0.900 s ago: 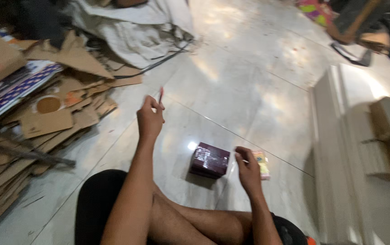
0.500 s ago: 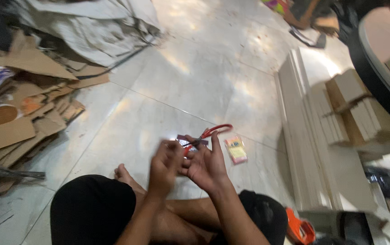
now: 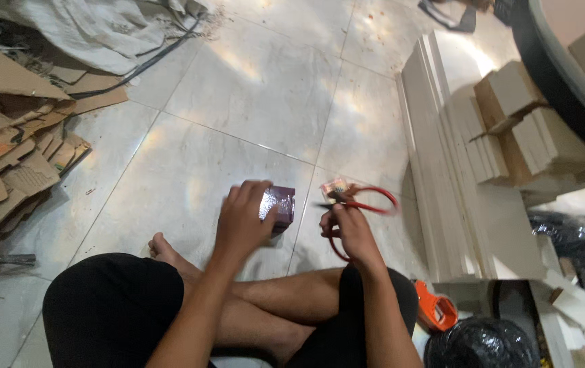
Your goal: The person cuts through a plastic-wrapped box using scissors, removes the wrap, and then opens the box to extract small components from a internal plastic bag.
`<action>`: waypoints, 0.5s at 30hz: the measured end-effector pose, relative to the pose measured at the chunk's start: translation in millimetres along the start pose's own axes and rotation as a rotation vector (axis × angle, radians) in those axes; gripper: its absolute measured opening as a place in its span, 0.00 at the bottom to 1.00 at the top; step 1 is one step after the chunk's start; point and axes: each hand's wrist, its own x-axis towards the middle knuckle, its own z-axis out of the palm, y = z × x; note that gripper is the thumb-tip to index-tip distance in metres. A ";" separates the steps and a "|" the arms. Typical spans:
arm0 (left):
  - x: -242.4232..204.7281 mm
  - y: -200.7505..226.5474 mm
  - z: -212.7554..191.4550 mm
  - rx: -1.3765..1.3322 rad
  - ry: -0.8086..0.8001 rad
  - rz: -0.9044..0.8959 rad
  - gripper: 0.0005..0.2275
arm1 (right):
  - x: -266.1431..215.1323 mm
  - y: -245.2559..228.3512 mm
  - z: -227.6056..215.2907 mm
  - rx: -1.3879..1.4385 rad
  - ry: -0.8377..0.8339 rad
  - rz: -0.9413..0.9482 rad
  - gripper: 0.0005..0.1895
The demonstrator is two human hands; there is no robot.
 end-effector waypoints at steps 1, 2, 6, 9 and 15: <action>10.6 -4.4 6.4 0.005 -0.012 0.003 0.23 | 7.1 22.2 2.6 0.010 0.005 0.008 0.29; 22.4 -8.4 12.8 0.094 -0.231 0.009 0.33 | 16.7 42.6 4.4 -0.059 -0.038 0.057 0.20; 48.3 -13.9 40.7 0.287 -0.503 0.034 0.46 | -18.9 -41.9 39.6 -0.124 -0.075 0.166 0.20; 40.7 -31.3 53.1 0.299 -0.338 0.131 0.41 | 2.4 16.5 37.1 -0.124 -0.014 0.154 0.24; 40.0 -23.2 44.3 0.264 -0.428 0.041 0.41 | -18.9 -24.3 24.1 0.281 -0.097 0.136 0.43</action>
